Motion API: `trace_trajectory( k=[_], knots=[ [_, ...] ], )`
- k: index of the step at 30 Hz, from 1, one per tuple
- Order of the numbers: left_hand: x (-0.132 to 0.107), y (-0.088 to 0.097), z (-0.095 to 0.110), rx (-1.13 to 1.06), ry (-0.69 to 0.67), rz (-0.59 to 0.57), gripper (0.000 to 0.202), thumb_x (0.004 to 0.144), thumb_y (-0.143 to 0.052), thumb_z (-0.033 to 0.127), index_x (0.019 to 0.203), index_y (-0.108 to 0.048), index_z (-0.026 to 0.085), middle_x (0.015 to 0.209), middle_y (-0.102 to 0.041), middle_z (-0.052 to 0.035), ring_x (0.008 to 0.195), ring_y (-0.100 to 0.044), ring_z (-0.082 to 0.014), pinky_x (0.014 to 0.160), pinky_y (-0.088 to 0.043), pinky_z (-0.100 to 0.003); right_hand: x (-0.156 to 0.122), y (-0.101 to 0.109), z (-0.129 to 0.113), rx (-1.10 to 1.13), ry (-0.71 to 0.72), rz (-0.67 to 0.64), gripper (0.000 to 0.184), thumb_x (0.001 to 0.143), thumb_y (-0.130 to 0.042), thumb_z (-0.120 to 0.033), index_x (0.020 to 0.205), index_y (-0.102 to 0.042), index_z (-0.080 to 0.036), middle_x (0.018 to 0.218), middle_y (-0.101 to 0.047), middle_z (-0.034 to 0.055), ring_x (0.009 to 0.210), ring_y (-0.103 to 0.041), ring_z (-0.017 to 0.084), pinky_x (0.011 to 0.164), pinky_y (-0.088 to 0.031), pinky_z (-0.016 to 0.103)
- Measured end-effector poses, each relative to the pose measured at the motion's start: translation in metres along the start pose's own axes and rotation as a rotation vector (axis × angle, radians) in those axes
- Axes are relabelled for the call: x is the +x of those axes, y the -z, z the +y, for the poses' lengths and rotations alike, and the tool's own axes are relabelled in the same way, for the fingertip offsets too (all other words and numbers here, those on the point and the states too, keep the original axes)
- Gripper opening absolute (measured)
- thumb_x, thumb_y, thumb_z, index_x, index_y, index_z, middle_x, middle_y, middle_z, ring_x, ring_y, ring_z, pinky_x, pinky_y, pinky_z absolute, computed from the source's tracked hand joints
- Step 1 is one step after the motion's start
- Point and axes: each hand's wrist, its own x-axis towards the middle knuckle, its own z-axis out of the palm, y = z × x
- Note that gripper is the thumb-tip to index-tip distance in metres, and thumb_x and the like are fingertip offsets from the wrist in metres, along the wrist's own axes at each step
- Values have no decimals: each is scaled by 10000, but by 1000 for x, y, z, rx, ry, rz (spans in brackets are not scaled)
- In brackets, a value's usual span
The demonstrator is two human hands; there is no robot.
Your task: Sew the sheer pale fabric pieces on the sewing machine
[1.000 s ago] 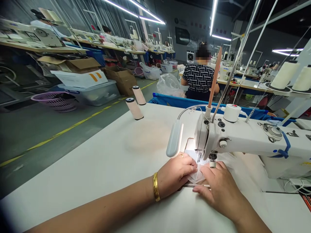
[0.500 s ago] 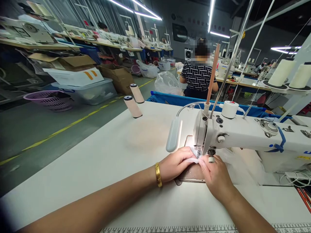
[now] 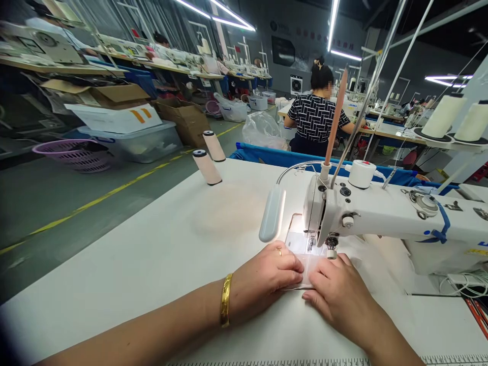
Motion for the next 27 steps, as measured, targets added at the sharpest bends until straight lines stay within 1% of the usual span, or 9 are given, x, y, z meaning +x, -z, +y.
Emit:
trace_trajectory(
  k=[4, 8, 12, 14, 17, 19, 21, 24, 27],
  knots=[
    [0, 1, 1, 16, -13, 2, 186, 975, -585, 118, 847, -690, 204, 944, -767, 0, 810, -652, -170, 906, -397, -385, 0, 0, -2, 4, -10, -4, 168, 1050, -588, -264, 890, -587, -213, 928, -632, 26, 851, -559, 220, 780, -392, 360],
    [0, 0, -1, 18, -3, 13, 163, 963, -599, 115, 874, -696, 210, 980, -771, -2, 836, -661, -173, 906, -396, -387, 0, -4, 2, 16, -32, 1, 150, 1053, -575, -247, 907, -595, -217, 929, -640, 30, 841, -557, 222, 763, -399, 363],
    [0, -3, -6, 42, -2, 51, 170, 929, -573, 87, 878, -689, 200, 994, -773, -16, 830, -659, -185, 874, -403, -398, 3, -9, 6, 28, -58, 3, 173, 1062, -544, -247, 895, -578, -220, 944, -652, 36, 829, -557, 219, 731, -407, 355],
    [2, -4, -8, 61, 0, 55, 169, 910, -573, 75, 903, -690, 196, 1010, -770, -28, 854, -666, -198, 859, -409, -399, 4, -10, 7, 30, -65, 16, 188, 1071, -516, -250, 893, -570, -219, 954, -656, 45, 841, -565, 226, 727, -417, 357],
    [4, -5, -10, 79, -13, 57, 138, 923, -583, 90, 910, -678, 190, 1059, -765, -42, 922, -677, -215, 855, -424, -392, 5, -11, 8, 16, -70, 36, 198, 1074, -489, -240, 892, -564, -220, 929, -655, 49, 853, -572, 241, 742, -430, 374],
    [5, -4, -12, 63, -37, 40, 140, 916, -577, 77, 904, -660, 188, 1062, -764, -40, 935, -680, -209, 872, -437, -383, 6, -11, 7, 5, -78, 36, 208, 1073, -487, -235, 878, -556, -223, 900, -650, 43, 834, -570, 241, 735, -429, 375],
    [5, -3, -13, 40, -57, 5, 153, 891, -565, 51, 875, -633, 187, 1012, -765, -35, 905, -681, -196, 878, -448, -371, 6, -11, 7, -2, -83, 31, 207, 1072, -487, -228, 875, -553, -226, 896, -650, 40, 823, -569, 240, 726, -428, 372],
    [5, -2, -14, 43, -67, -36, 156, 857, -563, 41, 829, -597, 191, 945, -757, -37, 849, -669, -188, 862, -460, -362, 6, -13, 7, -9, -68, 46, 181, 1073, -481, -227, 921, -579, -226, 934, -665, 47, 850, -582, 248, 735, -434, 379],
    [4, -3, -14, 69, -66, -36, 151, 850, -582, 48, 868, -605, 197, 955, -753, -36, 827, -656, -191, 850, -462, -365, 6, -15, 7, -23, -55, 65, 189, 1075, -467, -235, 939, -598, -224, 948, -673, 57, 848, -586, 250, 723, -431, 382]
  ],
)
